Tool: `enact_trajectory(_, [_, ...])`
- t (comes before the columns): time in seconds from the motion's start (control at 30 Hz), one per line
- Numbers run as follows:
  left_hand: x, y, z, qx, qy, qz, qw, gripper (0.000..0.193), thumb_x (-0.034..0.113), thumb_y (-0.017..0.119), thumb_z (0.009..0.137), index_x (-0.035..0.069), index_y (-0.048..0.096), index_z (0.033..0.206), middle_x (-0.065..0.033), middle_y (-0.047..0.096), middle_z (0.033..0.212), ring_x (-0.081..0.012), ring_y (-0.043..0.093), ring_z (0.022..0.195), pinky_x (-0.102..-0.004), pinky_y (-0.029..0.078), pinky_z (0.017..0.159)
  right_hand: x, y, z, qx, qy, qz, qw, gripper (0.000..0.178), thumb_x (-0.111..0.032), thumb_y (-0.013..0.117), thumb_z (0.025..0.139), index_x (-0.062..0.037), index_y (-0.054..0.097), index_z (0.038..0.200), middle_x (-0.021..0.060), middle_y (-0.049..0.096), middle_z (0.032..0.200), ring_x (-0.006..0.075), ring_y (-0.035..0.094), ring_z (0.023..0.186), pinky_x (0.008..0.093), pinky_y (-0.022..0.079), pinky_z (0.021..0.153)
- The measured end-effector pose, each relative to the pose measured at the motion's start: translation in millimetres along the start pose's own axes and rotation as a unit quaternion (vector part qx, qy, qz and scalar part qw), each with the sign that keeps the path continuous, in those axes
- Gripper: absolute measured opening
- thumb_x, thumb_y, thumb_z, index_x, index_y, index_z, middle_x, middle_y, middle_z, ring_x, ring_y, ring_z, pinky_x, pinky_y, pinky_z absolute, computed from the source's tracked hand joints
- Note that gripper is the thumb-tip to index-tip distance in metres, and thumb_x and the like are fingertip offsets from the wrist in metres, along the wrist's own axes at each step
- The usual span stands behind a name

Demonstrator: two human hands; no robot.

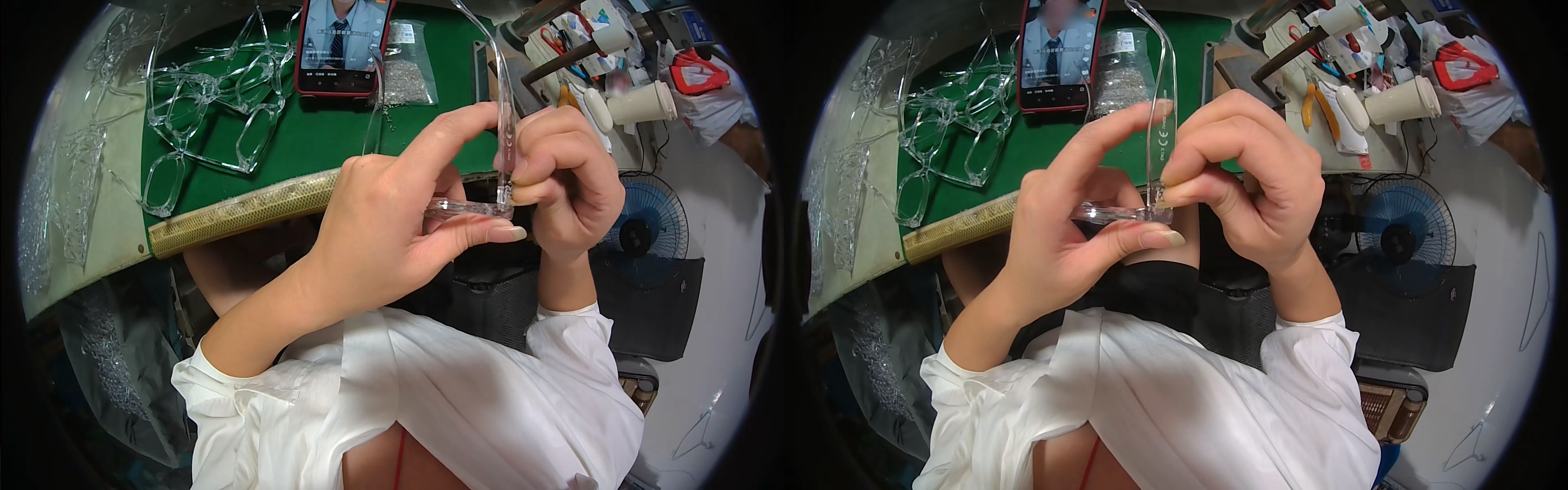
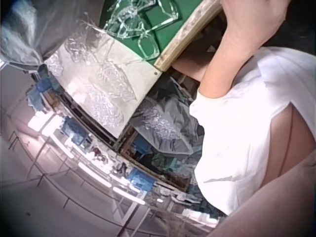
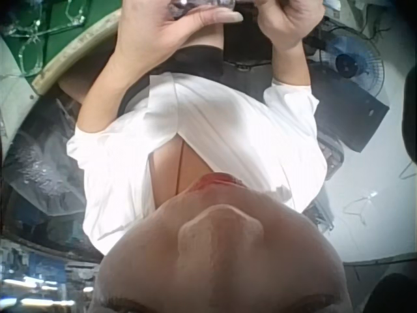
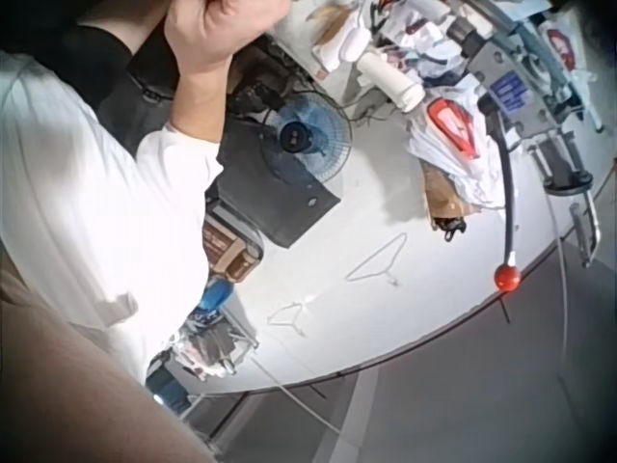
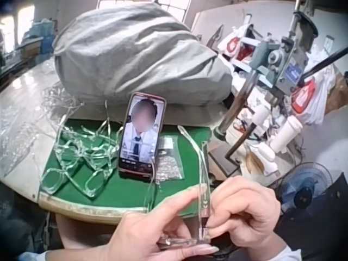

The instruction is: The person repeatedly picks up clear eyeglass frames from a green work surface, inserts small metal components into the hinge area, and uses pliers to secure them. The person handles multiple frames one at a time, placing each completed frame back on the table.

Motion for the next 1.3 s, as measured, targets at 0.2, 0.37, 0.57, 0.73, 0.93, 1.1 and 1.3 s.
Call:
enact_trajectory(0.2, [-1, 0, 0, -0.006, 0.01, 0.029, 1.0, 0.075, 0.008, 0.08, 0.071, 0.0, 0.042, 0.135, -0.0056, 0.066, 0.083, -0.0085, 0.059, 0.06, -0.0208, 0.046, 0.056, 0, 1, 0, 0.008, 0.033, 0.025, 0.999, 0.015, -0.005, 0.075, 0.07, 0.0014, 0.063, 0.076, 0.0084, 0.06, 0.075, 0.0168, 0.055, 0.067, 0.0248, 0.043, 0.057])
enact_trajectory(0.37, [0, -1, 1, -0.017, -0.006, -0.023, 1.0, 0.073, 0.008, 0.079, 0.073, -0.001, 0.042, 0.135, -0.0101, 0.064, 0.105, -0.0076, 0.059, 0.063, -0.0203, 0.046, 0.058, 3, 1, 0, 0.006, 0.018, 0.032, 0.999, 0.018, -0.012, 0.075, 0.072, 0.0009, 0.062, 0.075, 0.0074, 0.059, 0.075, 0.016, 0.054, 0.068, 0.0247, 0.041, 0.057])
enact_trajectory(0.57, [1, 0, 6, -0.015, -0.032, -0.104, 0.994, 0.072, 0.006, 0.078, 0.074, -0.003, 0.041, 0.134, -0.0123, 0.051, 0.133, -0.0062, 0.058, 0.065, -0.0193, 0.046, 0.059, 3, 1, 1, 0.01, 0.027, 0.063, 0.998, 0.02, -0.013, 0.074, 0.074, 0.0011, 0.061, 0.075, 0.0064, 0.058, 0.075, 0.0157, 0.054, 0.07, 0.0241, 0.04, 0.058])
enact_trajectory(0.73, [-1, 3, 10, -0.007, -0.009, -0.059, 0.998, 0.071, 0.0, 0.075, 0.074, -0.001, 0.039, 0.136, -0.0086, 0.063, 0.107, -0.0071, 0.06, 0.067, -0.0193, 0.047, 0.06, 13, 9, -7, 0.061, 0.193, 0.297, 0.933, 0.023, -0.013, 0.075, 0.078, -0.0013, 0.057, 0.087, 0.003, 0.058, 0.082, 0.0098, 0.053, 0.074, 0.0195, 0.041, 0.061])
enact_trajectory(0.93, [-7, 17, 26, 0.013, -0.008, -0.112, 0.994, 0.067, -0.004, 0.065, 0.082, 0.003, 0.033, 0.14, -0.0057, 0.064, 0.08, -0.0091, 0.062, 0.07, -0.0207, 0.048, 0.063, 26, 0, -17, 0.033, 0.317, 0.425, 0.848, 0.031, -0.024, 0.074, 0.082, -0.001, 0.059, 0.096, 0.0031, 0.061, 0.086, 0.0043, 0.053, 0.071, 0.018, 0.037, 0.053])
enact_trajectory(1.1, [-15, 37, 61, 0.044, 0.027, -0.096, 0.994, 0.057, -0.003, 0.06, 0.085, 0.001, 0.035, 0.137, -0.0092, 0.066, 0.088, -0.0119, 0.064, 0.076, -0.0244, 0.052, 0.069, 19, -26, -9, 0.086, 0.256, 0.329, 0.905, 0.029, -0.016, 0.069, 0.084, 0.0043, 0.062, 0.104, 0.0073, 0.066, 0.091, 0.0129, 0.064, 0.084, 0.0242, 0.051, 0.073])
enact_trajectory(1.3, [-43, 77, 106, 0.067, 0.09, -0.128, 0.985, 0.025, 0.001, 0.062, 0.084, 0.002, 0.051, 0.106, -0.0119, 0.068, 0.077, -0.0233, 0.069, 0.07, -0.03, 0.052, 0.063, 41, -73, 3, 0.154, 0.234, 0.246, 0.928, 0.027, -0.021, 0.067, 0.086, 0.0013, 0.066, 0.102, 0.0032, 0.067, 0.088, 0.0085, 0.06, 0.079, 0.0218, 0.045, 0.073])
Point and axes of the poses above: each hand's wrist, its own z-axis towards the middle knuckle, its own y-axis out of the palm, x = y × z, the point moved 1 cm from there along z, towards the middle knuckle
